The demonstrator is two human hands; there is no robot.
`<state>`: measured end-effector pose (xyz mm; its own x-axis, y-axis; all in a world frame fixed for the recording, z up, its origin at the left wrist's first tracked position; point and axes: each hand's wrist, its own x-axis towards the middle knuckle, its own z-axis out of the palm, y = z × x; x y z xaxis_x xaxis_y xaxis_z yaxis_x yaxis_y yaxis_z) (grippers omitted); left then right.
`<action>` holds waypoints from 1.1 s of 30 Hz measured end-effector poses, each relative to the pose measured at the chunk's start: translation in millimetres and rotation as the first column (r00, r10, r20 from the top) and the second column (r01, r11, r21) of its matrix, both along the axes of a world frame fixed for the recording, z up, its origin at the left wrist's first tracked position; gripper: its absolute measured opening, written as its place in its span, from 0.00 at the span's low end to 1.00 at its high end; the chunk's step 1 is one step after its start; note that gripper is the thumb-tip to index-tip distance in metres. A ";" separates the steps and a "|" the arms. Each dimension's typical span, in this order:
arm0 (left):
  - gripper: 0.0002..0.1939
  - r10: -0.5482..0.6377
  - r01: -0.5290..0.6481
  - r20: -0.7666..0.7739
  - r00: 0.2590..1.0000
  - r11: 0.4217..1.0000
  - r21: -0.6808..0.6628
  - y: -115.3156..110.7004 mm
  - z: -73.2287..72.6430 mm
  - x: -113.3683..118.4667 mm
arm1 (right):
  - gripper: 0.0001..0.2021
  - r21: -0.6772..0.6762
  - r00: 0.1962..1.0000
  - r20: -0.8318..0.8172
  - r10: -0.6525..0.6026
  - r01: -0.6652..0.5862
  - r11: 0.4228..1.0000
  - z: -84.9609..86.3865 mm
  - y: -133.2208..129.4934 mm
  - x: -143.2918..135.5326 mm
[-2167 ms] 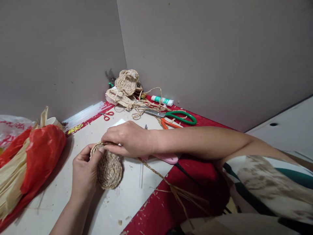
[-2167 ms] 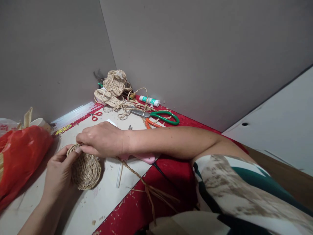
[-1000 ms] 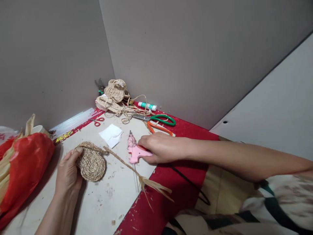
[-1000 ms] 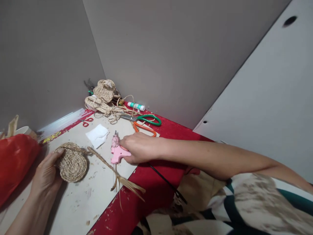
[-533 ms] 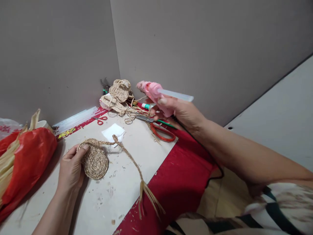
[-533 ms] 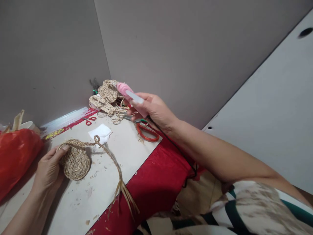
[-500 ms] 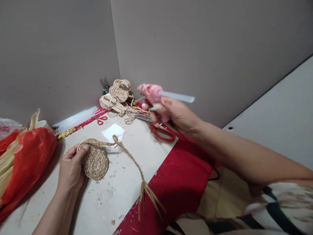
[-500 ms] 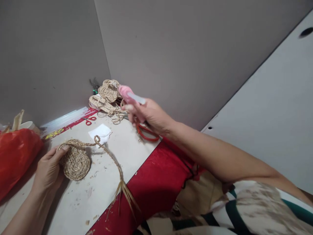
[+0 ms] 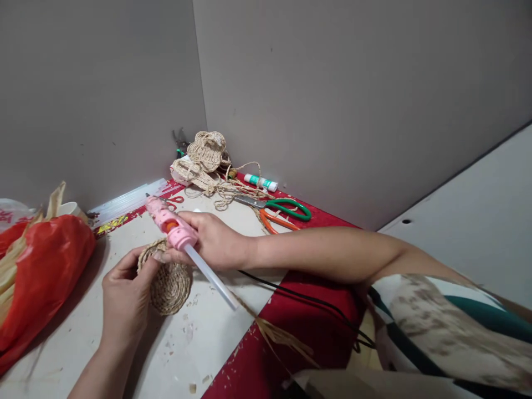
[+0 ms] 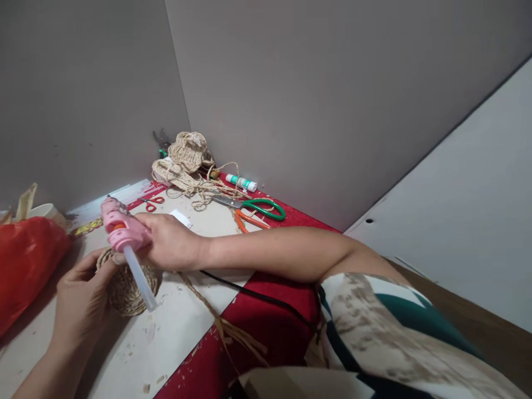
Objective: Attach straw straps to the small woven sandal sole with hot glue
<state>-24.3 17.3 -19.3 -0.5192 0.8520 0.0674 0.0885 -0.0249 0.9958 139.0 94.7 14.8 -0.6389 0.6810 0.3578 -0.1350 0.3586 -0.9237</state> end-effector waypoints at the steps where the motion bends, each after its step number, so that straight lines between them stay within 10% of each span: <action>1: 0.13 0.005 -0.005 -0.014 1.000 1.000 -0.001 -0.6 0.5 1.1 | 0.15 0.007 1.000 0.001 -0.010 0.010 1.000 -2.9 -0.9 -4.2; 20: 0.08 -0.023 0.021 0.304 0.952 1.000 0.008 3.1 0.6 3.4 | 0.11 -0.269 0.959 0.126 0.252 -0.212 0.939 -4.6 -9.0 6.4; 27: 0.10 0.037 -0.037 0.342 0.939 0.999 -0.007 4.3 2.7 0.5 | 0.12 0.085 0.993 0.121 0.005 -0.015 0.996 -9.8 1.8 7.0; 33: 0.10 0.081 -0.085 0.361 0.929 0.996 -0.005 5.6 2.1 -0.4 | 0.18 0.341 0.973 0.205 0.103 -0.170 0.924 12.9 5.4 20.1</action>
<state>-24.6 22.9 -17.2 -0.5788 0.8053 -0.1285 -0.2739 -0.0436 0.9608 159.2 100.1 27.7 -0.7928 0.4321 0.4299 -0.0502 0.6566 -0.7525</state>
